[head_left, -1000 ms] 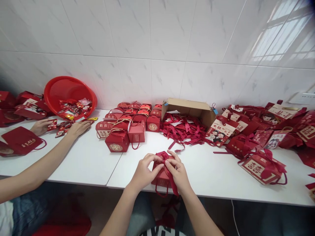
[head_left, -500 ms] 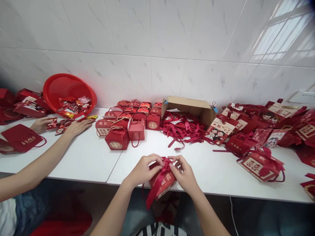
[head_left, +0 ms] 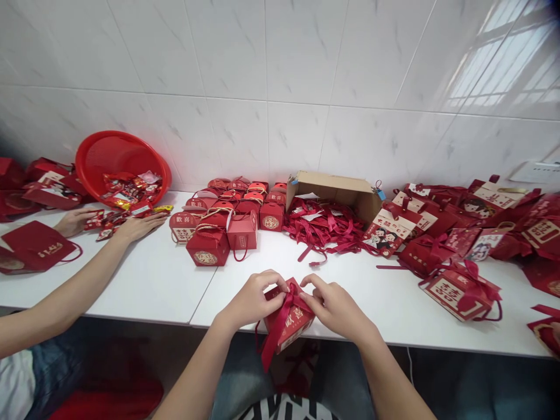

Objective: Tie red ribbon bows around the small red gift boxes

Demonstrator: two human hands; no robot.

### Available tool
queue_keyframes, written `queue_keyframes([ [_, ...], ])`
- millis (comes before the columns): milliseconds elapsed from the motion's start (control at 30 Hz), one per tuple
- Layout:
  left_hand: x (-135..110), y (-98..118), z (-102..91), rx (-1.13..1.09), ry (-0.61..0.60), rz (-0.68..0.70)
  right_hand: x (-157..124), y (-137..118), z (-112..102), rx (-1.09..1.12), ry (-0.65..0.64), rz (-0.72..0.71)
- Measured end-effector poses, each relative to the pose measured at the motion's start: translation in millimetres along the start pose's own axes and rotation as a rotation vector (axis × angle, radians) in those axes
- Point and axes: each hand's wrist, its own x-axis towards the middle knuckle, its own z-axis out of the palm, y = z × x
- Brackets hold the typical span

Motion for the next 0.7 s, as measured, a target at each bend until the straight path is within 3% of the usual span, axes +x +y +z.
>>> queue_keyframes([
  [100,0,1,-1.2,0.005,-0.015,0.014,1,2,-4,-0.018,0.014,0.005],
  [200,1,1,-3.2,0.007,-0.034,0.045,9,6,-1,0.086,0.093,-0.102],
  [300,1,3,-5.2,0.009,-0.059,0.051,19,9,6,0.256,0.055,-0.234],
  [433,1,5,-7.0,-0.012,-0.072,0.018,23,9,11,0.324,0.068,-0.288],
  [700,5,0,-11.0,0.002,-0.093,-0.012,13,10,4,-0.014,-0.079,-0.445],
])
